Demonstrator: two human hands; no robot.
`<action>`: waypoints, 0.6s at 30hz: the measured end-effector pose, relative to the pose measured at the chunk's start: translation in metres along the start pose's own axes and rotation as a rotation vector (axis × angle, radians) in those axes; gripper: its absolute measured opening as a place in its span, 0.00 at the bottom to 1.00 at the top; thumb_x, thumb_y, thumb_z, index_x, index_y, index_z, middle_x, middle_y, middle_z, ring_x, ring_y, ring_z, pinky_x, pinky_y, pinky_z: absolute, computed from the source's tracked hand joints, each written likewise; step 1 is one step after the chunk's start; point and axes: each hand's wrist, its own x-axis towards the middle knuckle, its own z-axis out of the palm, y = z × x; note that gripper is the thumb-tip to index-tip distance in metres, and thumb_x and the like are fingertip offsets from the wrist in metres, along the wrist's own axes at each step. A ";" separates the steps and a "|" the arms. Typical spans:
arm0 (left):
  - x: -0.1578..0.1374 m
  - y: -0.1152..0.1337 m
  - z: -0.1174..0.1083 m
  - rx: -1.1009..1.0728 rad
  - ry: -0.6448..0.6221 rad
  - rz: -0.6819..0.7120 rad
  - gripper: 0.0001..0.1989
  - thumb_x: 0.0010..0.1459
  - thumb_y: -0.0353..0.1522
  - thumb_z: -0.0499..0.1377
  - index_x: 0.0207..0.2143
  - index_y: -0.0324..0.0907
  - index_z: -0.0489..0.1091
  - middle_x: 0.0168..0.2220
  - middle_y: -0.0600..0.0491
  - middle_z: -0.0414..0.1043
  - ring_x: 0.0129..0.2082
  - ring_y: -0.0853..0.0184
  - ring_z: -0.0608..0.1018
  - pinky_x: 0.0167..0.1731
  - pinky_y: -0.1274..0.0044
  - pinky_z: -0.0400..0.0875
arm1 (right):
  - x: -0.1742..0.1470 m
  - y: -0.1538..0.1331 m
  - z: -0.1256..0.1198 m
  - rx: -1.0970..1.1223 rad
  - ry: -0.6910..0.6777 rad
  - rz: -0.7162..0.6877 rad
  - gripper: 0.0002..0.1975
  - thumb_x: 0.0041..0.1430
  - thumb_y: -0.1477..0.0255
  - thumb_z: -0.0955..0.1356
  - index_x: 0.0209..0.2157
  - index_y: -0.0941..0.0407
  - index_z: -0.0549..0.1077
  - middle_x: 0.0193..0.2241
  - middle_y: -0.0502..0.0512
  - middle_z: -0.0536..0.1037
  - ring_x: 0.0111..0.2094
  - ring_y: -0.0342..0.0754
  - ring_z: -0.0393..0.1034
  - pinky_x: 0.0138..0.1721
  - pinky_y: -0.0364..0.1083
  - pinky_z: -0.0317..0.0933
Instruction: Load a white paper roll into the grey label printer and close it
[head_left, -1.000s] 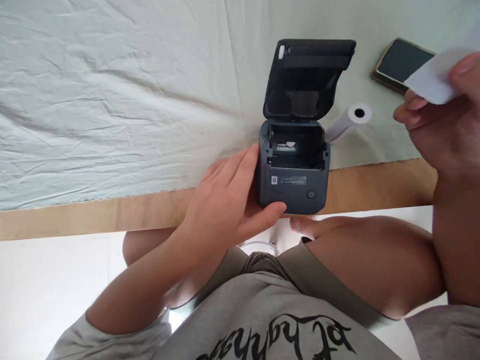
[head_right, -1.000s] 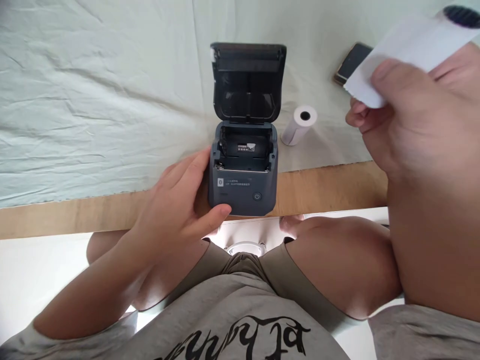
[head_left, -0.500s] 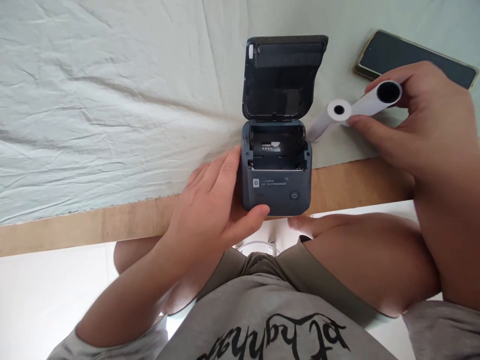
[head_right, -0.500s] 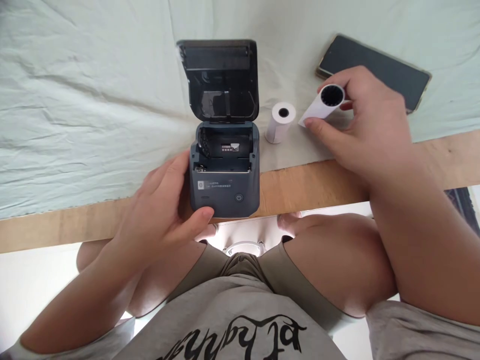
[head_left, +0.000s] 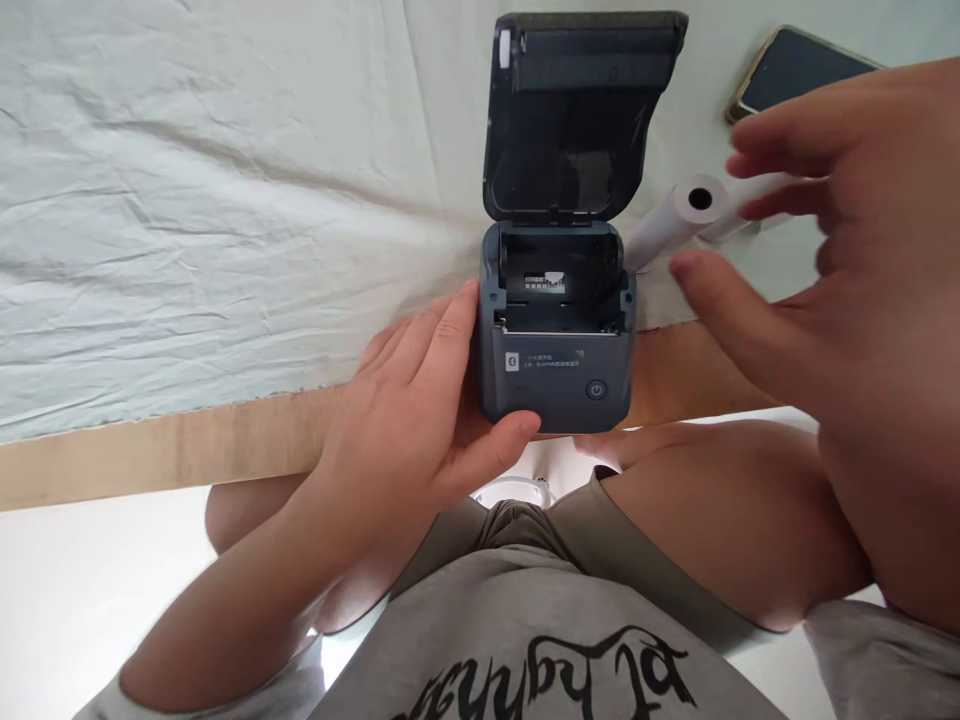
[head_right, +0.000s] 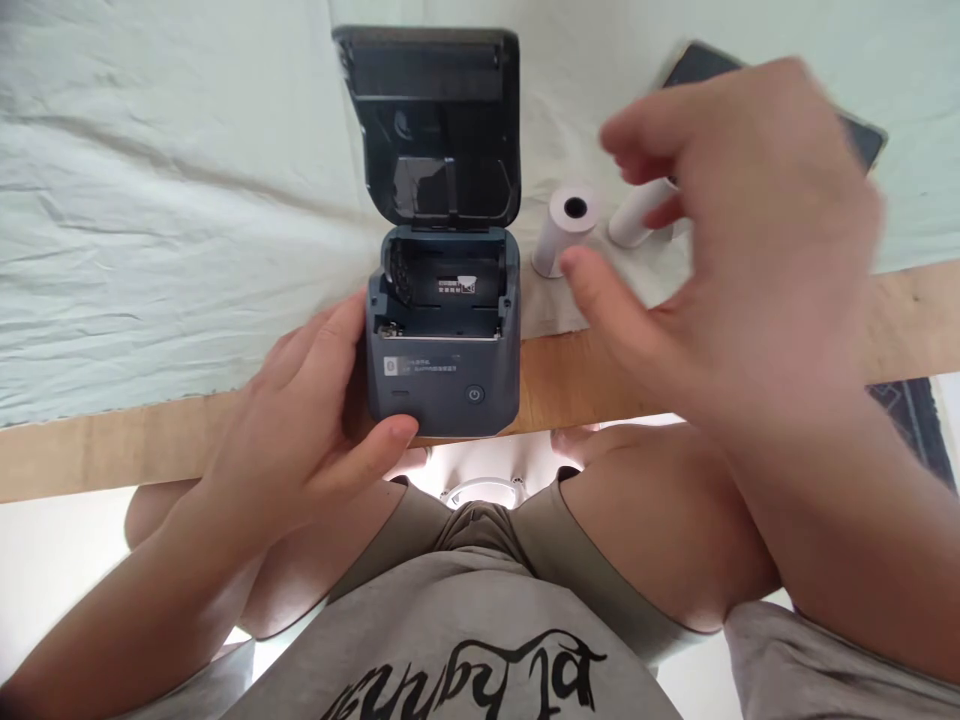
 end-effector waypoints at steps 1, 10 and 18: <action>0.000 0.000 0.000 0.001 -0.001 -0.002 0.43 0.78 0.53 0.57 0.83 0.35 0.59 0.78 0.34 0.73 0.74 0.40 0.79 0.73 0.53 0.76 | 0.002 -0.004 0.006 -0.034 -0.001 -0.059 0.29 0.70 0.56 0.73 0.67 0.50 0.76 0.65 0.63 0.79 0.64 0.61 0.79 0.62 0.62 0.77; -0.003 -0.003 -0.001 0.029 0.018 0.056 0.41 0.81 0.54 0.55 0.83 0.37 0.58 0.77 0.34 0.73 0.73 0.41 0.80 0.72 0.54 0.76 | 0.017 0.008 0.026 -0.212 -0.137 -0.105 0.26 0.74 0.62 0.69 0.70 0.44 0.74 0.61 0.65 0.77 0.63 0.58 0.76 0.62 0.62 0.77; -0.005 -0.004 -0.001 0.070 0.014 0.098 0.42 0.84 0.56 0.50 0.83 0.34 0.55 0.78 0.30 0.72 0.74 0.42 0.80 0.72 0.54 0.76 | 0.013 0.012 0.021 -0.037 -0.139 -0.212 0.29 0.72 0.69 0.67 0.72 0.40 0.73 0.61 0.59 0.78 0.55 0.48 0.78 0.56 0.53 0.80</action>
